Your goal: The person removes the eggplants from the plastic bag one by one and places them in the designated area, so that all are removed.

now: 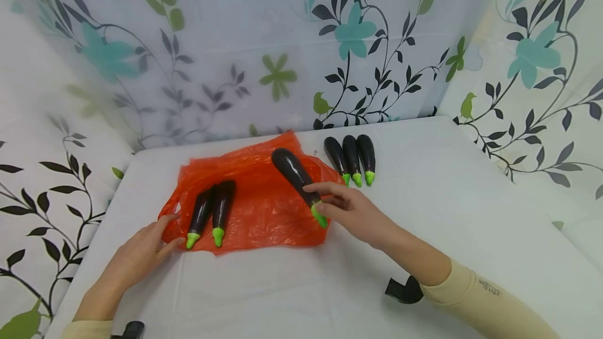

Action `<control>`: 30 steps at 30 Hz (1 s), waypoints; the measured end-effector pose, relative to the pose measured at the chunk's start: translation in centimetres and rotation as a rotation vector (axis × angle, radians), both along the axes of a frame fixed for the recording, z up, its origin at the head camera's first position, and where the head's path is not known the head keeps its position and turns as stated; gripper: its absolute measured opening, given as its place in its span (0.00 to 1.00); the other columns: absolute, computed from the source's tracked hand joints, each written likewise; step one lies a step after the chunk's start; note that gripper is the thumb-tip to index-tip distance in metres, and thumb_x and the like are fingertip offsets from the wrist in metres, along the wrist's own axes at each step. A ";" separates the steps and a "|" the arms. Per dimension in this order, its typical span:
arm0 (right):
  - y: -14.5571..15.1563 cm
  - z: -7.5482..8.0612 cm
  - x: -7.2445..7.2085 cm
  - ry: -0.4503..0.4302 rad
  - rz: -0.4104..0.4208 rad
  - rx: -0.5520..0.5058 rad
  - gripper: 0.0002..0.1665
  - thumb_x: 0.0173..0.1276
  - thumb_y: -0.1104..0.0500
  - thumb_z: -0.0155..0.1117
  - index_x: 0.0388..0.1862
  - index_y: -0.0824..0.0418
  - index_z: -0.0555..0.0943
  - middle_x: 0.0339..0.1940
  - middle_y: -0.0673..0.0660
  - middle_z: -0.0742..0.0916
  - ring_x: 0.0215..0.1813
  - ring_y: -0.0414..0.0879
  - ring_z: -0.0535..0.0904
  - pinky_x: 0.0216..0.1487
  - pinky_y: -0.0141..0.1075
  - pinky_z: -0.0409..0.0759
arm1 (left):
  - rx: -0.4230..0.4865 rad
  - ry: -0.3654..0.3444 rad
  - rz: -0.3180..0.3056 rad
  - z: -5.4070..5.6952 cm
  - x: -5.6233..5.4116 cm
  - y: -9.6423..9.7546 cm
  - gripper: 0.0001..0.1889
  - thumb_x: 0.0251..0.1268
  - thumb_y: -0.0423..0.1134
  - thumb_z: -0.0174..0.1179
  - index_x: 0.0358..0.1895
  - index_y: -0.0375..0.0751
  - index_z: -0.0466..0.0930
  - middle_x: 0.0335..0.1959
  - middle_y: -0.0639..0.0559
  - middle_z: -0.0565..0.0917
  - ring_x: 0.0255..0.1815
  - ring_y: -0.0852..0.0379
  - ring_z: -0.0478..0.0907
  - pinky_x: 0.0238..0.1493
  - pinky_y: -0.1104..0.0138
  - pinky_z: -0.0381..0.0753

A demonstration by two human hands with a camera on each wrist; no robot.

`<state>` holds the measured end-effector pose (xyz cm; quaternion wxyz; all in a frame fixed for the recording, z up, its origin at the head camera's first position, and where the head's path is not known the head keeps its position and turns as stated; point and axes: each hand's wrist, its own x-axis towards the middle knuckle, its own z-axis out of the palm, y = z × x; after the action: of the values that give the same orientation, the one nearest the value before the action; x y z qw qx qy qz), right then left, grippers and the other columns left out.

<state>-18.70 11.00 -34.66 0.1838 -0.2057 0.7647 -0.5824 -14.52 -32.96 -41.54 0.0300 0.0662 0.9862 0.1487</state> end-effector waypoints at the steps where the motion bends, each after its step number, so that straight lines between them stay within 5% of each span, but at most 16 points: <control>1: 0.4 0.3 0.0 0.000 -0.013 -0.003 0.20 0.74 0.54 0.58 0.63 0.41 0.77 0.57 0.54 0.79 0.55 0.52 0.77 0.55 0.49 0.78 | 0.001 0.002 -0.001 0.0 0.0 0.0 0.34 0.63 0.52 0.64 0.64 0.35 0.63 0.47 0.32 0.79 0.45 0.36 0.77 0.43 0.38 0.78; 10: 4.2 1.7 -2.3 0.071 -0.132 -0.012 0.24 0.76 0.51 0.55 0.70 0.39 0.71 0.64 0.53 0.74 0.63 0.53 0.72 0.62 0.56 0.71 | 0.009 0.025 -0.007 -0.2 0.0 -0.1 0.33 0.63 0.50 0.65 0.64 0.35 0.64 0.46 0.34 0.80 0.43 0.38 0.78 0.43 0.39 0.77; 15: 6.6 1.9 -4.3 0.059 -0.216 -0.073 0.27 0.78 0.53 0.50 0.74 0.45 0.66 0.69 0.57 0.71 0.67 0.53 0.70 0.67 0.46 0.69 | 0.005 0.030 -0.011 -0.2 0.0 -0.1 0.32 0.63 0.49 0.65 0.63 0.35 0.65 0.43 0.36 0.80 0.41 0.40 0.78 0.42 0.40 0.78; 20: 8.6 1.2 -6.3 0.020 -0.270 -0.118 0.28 0.80 0.54 0.47 0.76 0.49 0.62 0.71 0.61 0.66 0.67 0.51 0.70 0.64 0.31 0.70 | 0.005 0.055 -0.026 -0.1 0.0 -0.1 0.31 0.62 0.47 0.66 0.63 0.35 0.65 0.42 0.37 0.81 0.40 0.41 0.78 0.42 0.41 0.79; 30: 11.4 -1.4 -9.9 -0.058 -0.365 -0.079 0.31 0.78 0.54 0.51 0.77 0.54 0.59 0.73 0.63 0.62 0.66 0.49 0.68 0.69 0.42 0.66 | 0.005 0.051 -0.031 0.0 0.0 -0.2 0.32 0.62 0.47 0.66 0.62 0.35 0.65 0.40 0.39 0.80 0.38 0.43 0.77 0.40 0.42 0.80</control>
<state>-28.64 22.43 -36.09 0.0890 -0.0537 0.7601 -0.6414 -14.55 -33.13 -41.51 0.0071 0.0851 0.9852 0.1488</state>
